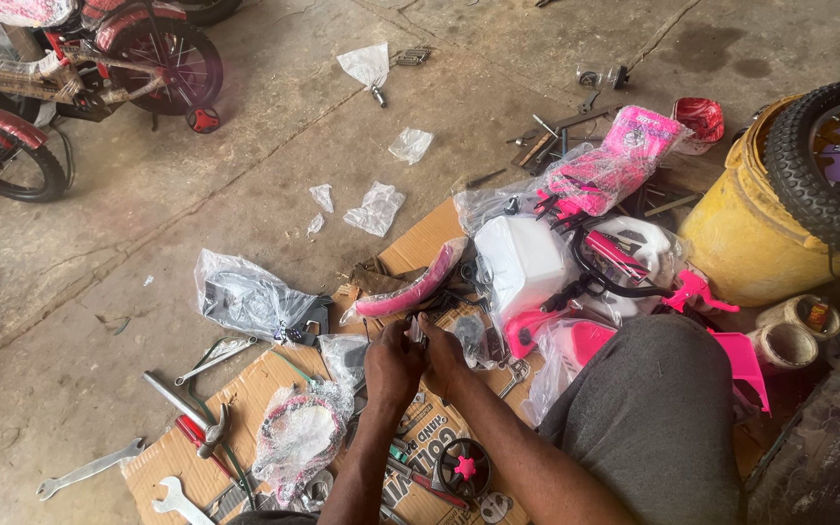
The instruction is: The person sits on the floor and assembles a bicycle part, specifically a black circular component with a pink star. They use a screwdriver to tighten screws and manipulate various small parts and tools.
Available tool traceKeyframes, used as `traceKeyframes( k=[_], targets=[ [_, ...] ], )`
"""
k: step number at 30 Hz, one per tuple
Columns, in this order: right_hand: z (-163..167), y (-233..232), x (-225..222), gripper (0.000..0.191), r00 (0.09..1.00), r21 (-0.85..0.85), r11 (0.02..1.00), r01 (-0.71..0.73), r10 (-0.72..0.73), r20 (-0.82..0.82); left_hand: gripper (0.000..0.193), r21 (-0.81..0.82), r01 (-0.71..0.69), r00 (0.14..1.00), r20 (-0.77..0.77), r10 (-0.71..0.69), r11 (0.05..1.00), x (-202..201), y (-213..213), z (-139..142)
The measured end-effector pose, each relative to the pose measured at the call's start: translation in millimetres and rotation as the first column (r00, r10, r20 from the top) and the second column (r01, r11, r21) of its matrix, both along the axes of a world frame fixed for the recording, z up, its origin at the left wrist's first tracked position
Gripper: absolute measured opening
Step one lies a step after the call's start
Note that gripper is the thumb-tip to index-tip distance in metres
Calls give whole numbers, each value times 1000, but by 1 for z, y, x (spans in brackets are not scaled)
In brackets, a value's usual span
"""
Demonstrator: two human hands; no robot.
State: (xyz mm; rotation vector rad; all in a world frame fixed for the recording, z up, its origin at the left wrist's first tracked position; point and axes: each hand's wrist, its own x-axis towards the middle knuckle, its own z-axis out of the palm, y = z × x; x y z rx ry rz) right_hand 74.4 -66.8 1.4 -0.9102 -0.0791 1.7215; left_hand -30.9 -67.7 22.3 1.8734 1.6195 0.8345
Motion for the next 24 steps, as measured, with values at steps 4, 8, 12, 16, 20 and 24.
traceKeyframes(
  k=[4,8,12,16,20,24],
  targets=[
    [-1,2,3,36,1000,89,996,-16,16,2,26,46,-18,999,-26,20,999,-2,2,-2],
    [0,3,6,16,994,185,982,-33,13,107,18,-26,-59,998,-6,59,998,-7,5,-4],
    [5,3,8,17,997,195,980,-49,35,75,18,68,-86,996,-23,88,994,-10,8,-3],
    [9,2,10,13,995,221,970,-102,98,27,25,67,-133,991,-19,135,989,-9,10,-2],
    [7,2,12,12,998,200,978,-59,58,8,30,-164,-191,974,94,208,968,-10,11,2],
    [6,2,13,11,996,188,981,-56,41,81,16,-219,-81,899,404,166,972,-15,13,7]
  ],
)
